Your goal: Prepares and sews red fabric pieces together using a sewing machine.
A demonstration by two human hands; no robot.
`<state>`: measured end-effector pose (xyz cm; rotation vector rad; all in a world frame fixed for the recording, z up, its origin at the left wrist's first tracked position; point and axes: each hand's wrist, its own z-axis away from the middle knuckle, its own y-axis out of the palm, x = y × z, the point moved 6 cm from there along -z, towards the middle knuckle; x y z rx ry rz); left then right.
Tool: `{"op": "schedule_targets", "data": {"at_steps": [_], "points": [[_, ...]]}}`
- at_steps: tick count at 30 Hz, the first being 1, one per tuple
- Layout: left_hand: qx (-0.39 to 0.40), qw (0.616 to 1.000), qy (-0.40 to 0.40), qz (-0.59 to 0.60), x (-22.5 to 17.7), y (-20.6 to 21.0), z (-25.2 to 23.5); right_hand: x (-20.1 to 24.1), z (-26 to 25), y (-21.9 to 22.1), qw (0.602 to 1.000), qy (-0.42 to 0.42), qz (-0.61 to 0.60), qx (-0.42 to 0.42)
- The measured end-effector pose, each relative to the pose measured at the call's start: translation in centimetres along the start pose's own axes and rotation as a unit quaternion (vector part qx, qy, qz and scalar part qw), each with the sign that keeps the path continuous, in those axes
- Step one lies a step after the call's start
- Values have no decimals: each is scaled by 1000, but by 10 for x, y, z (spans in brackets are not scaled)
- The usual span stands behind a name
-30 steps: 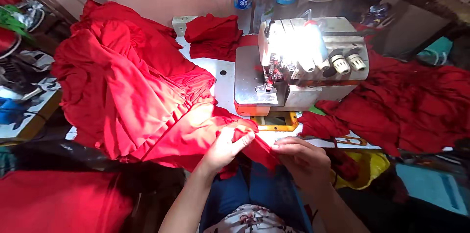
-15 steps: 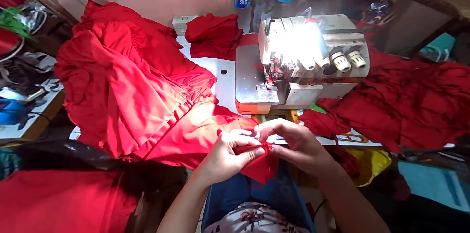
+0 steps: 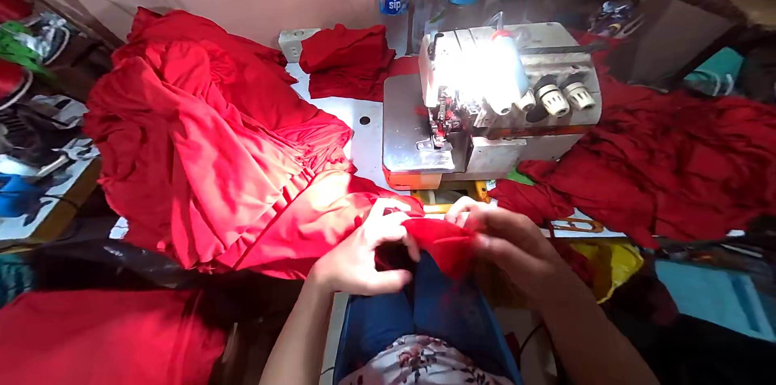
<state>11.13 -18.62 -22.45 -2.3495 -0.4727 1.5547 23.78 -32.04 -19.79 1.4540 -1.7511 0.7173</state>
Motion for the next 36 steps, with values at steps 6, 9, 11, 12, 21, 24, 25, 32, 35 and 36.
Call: {"op": "schedule_targets", "data": {"at_steps": [6, 9, 11, 12, 21, 24, 25, 32, 35, 36], "points": [[-191, 970, 6, -151, -1, 20, -19, 20, 5, 22, 899, -99, 426, -1], [-222, 960, 46, -165, 9, 19, -19, 19, 7, 14, 954, -72, 290, 1], [-227, 967, 38, -111, 15, 20, -14, 10, 8, 8, 991, -28, 129, 2], [-233, 972, 20, -18, 18, 21, -9, 3, 9, 6, 999, 1, 34, -3], [-104, 907, -36, 406, 29, 31, 16, -9, 9, 5, 967, 86, -241, -23], [-238, 857, 86, 449, 10, 0, 30, -20, 10, 7, 987, 136, -84, -19], [-231, 868, 64, 434, 11, -1, 31, -21, 10, 11, 986, 152, -71, -17], [-207, 924, 9, 321, -13, -17, 26, -34, 13, 22, 972, 201, -114, 49], [-108, 972, -79, 194, -9, -13, 34, -31, 17, 24, 976, 174, -96, 94], [-71, 982, -125, 125, -7, -8, 39, -32, 17, 23, 978, 170, -70, 104]]}}
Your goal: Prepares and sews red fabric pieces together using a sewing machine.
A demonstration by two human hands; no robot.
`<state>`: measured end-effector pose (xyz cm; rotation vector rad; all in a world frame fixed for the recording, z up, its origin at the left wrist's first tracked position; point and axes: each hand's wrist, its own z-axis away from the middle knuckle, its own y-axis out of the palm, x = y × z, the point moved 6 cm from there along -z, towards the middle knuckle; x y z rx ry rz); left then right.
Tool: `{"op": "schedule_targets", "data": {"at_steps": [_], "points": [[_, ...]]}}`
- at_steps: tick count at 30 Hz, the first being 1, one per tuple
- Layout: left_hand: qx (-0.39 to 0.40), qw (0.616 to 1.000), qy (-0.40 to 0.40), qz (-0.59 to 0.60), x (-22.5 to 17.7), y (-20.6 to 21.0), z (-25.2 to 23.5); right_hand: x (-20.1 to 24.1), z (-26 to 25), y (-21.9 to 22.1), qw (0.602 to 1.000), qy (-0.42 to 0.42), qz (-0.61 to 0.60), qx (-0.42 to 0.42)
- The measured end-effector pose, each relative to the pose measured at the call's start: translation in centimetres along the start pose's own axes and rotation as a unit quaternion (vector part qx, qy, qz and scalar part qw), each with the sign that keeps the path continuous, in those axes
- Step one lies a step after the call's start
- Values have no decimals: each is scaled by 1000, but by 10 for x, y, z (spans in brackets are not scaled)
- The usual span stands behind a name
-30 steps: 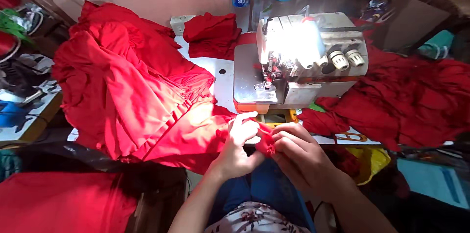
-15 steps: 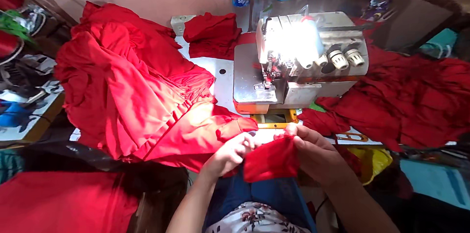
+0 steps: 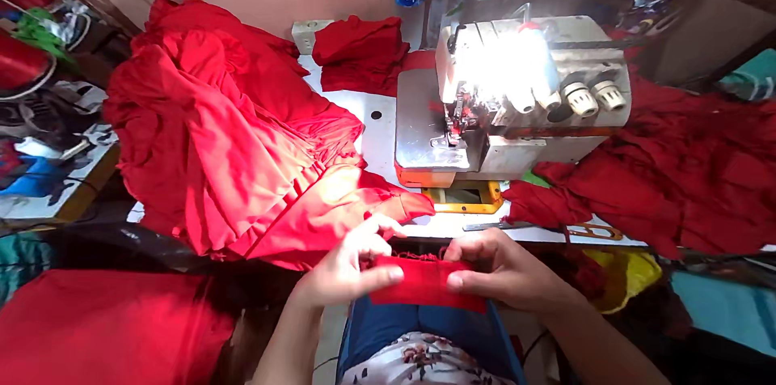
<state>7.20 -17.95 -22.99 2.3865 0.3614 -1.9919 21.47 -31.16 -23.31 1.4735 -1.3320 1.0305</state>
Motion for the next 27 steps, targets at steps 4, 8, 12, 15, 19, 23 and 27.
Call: {"op": "schedule_targets", "data": {"at_steps": [4, 8, 12, 15, 19, 23, 27], "points": [[-52, 991, -53, -111, 3, -2, 7, -10, -13, -6, 986, 1, 161, -35], [-219, 932, -45, -287, 6, -26, -10, -19, -50, -29, 929, -8, 335, -158], [-149, 931, -142, -301, 30, -38, -28, -42, -68, -24, 909, -43, 397, -121], [-80, 940, -162, -289, 30, -39, -28, -51, -62, -25, 914, -1, 398, -76], [-92, 943, -150, -283, 27, -35, -24, -50, -59, -29, 922, -4, 381, -76], [-154, 943, -95, -280, 22, -30, -16, -39, -53, -31, 922, -14, 375, -97], [-256, 924, 0, -284, 12, -21, -11, -23, -45, -29, 891, -108, 405, -174]]}}
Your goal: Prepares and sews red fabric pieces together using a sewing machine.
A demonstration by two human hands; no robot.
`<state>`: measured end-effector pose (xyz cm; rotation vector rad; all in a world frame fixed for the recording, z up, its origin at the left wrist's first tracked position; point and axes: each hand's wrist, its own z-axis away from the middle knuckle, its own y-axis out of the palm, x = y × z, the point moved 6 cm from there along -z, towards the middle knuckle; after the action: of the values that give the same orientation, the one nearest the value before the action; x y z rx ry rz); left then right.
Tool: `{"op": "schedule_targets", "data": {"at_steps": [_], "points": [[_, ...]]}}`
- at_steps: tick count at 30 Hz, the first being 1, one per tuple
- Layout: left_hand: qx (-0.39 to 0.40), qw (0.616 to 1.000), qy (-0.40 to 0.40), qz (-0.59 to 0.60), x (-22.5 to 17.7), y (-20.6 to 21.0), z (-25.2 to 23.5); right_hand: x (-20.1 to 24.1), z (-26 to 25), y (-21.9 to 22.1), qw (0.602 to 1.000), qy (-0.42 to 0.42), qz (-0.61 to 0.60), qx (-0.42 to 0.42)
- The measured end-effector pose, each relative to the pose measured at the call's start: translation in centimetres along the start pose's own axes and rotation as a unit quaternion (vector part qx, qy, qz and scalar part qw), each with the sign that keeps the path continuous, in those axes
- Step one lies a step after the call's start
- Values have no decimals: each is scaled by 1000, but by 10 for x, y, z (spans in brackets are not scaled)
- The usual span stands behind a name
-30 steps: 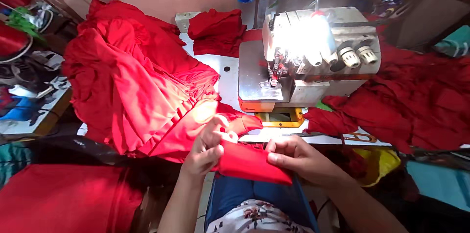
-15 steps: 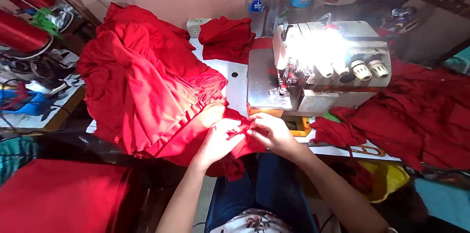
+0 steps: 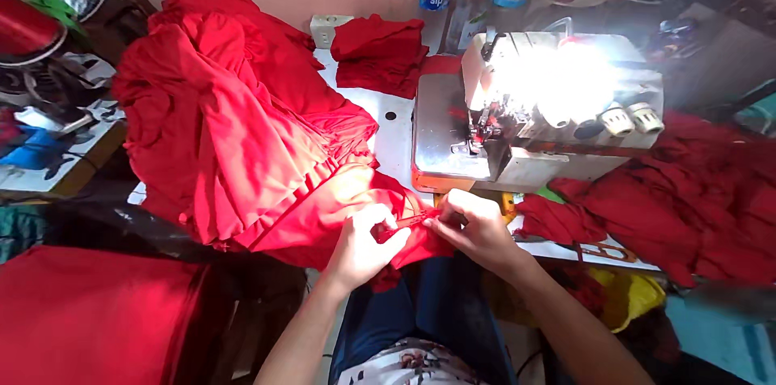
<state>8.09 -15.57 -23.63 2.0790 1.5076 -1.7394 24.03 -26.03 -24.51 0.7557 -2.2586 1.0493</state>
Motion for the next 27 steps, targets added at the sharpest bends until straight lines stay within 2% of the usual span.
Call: {"op": "schedule_targets", "data": {"at_steps": [3, 7, 8, 10, 12, 14, 16, 17, 18, 20, 23, 25, 27], "points": [[-81, 997, -18, -10, -8, 0, 6, 14, 2, -7, 993, -44, 75, -83], [-97, 992, -22, -72, -16, 0, -6, 18, 0, -11, 974, -63, 161, -149], [-106, 989, -1, -99, -24, 1, -16, 14, -1, -15, 971, -52, 145, -184], [-113, 981, 60, -148, -48, 10, -44, 2, -1, -25, 958, -11, 29, -284], [-119, 960, 135, -212, -63, 29, -76, -9, 1, -30, 912, 57, -118, -389], [-93, 956, 148, -237, -60, 51, -106, -20, 5, -26, 830, 172, -284, -449], [-2, 966, 86, -245, -52, 66, -120, -26, 13, -18, 739, 299, -416, -437], [12, 967, 61, -246, -49, 67, -120, -26, 19, -15, 711, 341, -460, -408], [9, 968, 48, -245, -46, 67, -118, -25, 27, -15, 699, 365, -483, -381], [-12, 968, 45, -248, -45, 66, -115, -23, 40, -18, 709, 372, -480, -359], [-18, 967, 58, -246, -48, 69, -123, -25, 39, -29, 785, 316, -359, -393], [8, 967, 40, -253, -47, 69, -136, -28, 29, -35, 832, 264, -261, -413], [31, 963, 32, -268, -45, 68, -150, -31, 17, -36, 858, 232, -203, -411]]}}
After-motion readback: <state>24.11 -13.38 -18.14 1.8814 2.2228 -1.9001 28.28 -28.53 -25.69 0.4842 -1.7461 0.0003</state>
